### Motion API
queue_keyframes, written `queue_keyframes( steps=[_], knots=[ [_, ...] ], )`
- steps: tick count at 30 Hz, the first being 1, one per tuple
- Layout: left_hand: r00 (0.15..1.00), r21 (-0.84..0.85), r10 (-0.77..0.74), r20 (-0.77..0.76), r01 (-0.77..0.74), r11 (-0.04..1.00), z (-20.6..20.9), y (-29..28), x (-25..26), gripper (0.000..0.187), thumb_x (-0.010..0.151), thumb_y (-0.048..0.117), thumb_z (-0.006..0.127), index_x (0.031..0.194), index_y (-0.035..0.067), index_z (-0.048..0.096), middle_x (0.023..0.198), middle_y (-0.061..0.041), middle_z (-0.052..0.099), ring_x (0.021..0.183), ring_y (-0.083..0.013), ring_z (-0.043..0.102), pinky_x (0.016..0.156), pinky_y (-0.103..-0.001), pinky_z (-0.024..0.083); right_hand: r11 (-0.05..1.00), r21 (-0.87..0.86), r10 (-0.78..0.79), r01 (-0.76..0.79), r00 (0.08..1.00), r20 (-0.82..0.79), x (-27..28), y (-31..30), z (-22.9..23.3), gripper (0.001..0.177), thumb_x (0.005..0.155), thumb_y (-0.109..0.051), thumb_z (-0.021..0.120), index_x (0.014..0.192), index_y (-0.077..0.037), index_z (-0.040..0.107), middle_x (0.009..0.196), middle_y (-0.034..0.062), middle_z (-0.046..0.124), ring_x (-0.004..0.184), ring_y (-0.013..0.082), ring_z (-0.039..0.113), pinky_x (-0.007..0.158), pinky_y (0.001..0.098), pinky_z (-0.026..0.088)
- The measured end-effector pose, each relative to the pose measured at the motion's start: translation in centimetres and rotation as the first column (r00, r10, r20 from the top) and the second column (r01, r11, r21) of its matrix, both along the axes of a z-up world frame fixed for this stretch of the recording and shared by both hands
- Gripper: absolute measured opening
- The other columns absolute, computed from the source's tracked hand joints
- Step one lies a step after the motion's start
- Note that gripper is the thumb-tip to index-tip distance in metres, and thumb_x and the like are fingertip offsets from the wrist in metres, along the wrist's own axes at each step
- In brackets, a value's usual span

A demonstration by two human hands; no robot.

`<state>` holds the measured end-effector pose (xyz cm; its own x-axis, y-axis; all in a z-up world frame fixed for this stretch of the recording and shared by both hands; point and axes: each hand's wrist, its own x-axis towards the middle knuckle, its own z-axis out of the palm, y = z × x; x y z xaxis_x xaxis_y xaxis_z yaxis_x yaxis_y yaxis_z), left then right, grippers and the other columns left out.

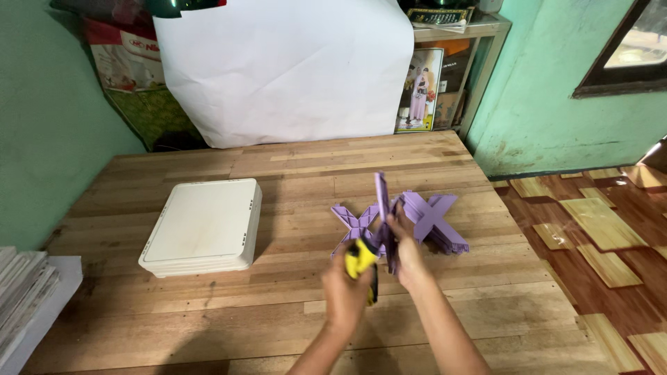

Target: The person wipes the surfaces of purple X-shaped decorative letters with a yellow and black cloth. They handle the letters one at a time, turning them over to clean different sides, then place them back on the wooden table. The letters are eventually stacked together.

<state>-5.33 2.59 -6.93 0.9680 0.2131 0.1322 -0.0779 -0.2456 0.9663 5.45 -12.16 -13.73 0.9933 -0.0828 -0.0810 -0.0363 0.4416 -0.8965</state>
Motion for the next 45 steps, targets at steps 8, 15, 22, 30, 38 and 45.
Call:
queue_keyframes(
  steps=[8,15,22,30,38,45],
  knots=[
    [0.977,-0.42,0.205,0.06,-0.161,0.893,-7.6,4.2,7.3,0.021,0.086,0.004,0.073,0.106,-0.001,0.069,0.09,-0.006,0.075,0.077,-0.0133,0.068,0.069,-0.03,0.056,0.682,-0.72,0.104,0.126,0.958,0.266,-0.8,0.3,-0.1,0.075,0.077,-0.01,0.08,0.146,-0.012,0.051,0.134,0.0078,0.067,0.102,0.0206,0.066,0.088,0.0338,0.056],
    [0.973,-0.299,0.229,-0.02,-0.224,0.928,-12.3,6.1,8.8,0.029,0.081,0.013,0.083,0.101,-0.001,0.067,0.089,-0.008,0.075,0.077,-0.015,0.066,0.069,-0.033,0.055,0.467,-0.755,0.077,0.461,0.829,0.554,0.5,1.3,-3.9,0.057,0.074,-0.004,0.079,0.13,-0.006,0.065,0.118,0.0175,0.071,0.103,0.032,0.066,0.091,0.0392,0.053],
    [0.965,0.268,0.259,0.048,-0.263,0.927,-11.9,9.1,8.3,0.056,0.075,0.031,0.085,0.118,0.0,0.065,0.098,-0.026,0.074,0.094,-0.0429,0.071,0.079,-0.049,0.056,0.397,-0.847,-0.072,0.353,0.932,0.355,2.6,1.1,-7.0,0.049,0.081,-0.005,0.076,0.129,-0.008,0.068,0.11,0.0225,0.068,0.1,0.037,0.064,0.091,0.0431,0.053],
    [0.991,0.531,0.131,-0.033,-0.094,0.842,-12.4,8.0,7.0,0.054,0.082,0.037,0.08,0.126,0.012,0.06,0.109,-0.021,0.072,0.098,-0.0435,0.069,0.082,-0.052,0.055,0.349,-0.813,0.021,0.467,0.863,0.505,3.9,1.7,-9.1,0.053,0.074,0.001,0.073,0.127,-0.001,0.066,0.113,0.0199,0.07,0.105,0.0367,0.061,0.094,0.0437,0.051],
    [0.989,0.631,0.059,-0.137,0.041,0.775,-12.2,6.6,7.0,0.068,0.083,0.033,0.076,0.145,0.023,0.05,0.127,-0.014,0.064,0.1,-0.0389,0.07,0.083,-0.049,0.058,0.286,-0.837,0.065,0.466,0.862,0.502,4.7,2.5,-10.6,0.054,0.073,0.004,0.072,0.126,-0.002,0.066,0.107,0.0204,0.069,0.104,0.0379,0.06,0.092,0.0451,0.052],
    [0.97,0.727,0.054,-0.235,0.139,0.672,-12.9,6.0,6.9,0.08,0.08,0.035,0.079,0.151,0.022,0.042,0.141,-0.013,0.055,0.107,-0.0357,0.068,0.087,-0.045,0.057,0.291,-0.872,0.088,0.393,0.897,0.433,5.0,2.5,-11.5,0.056,0.075,0.001,0.074,0.13,-0.004,0.064,0.109,0.0216,0.068,0.107,0.0388,0.061,0.094,0.0459,0.052]
  ],
)
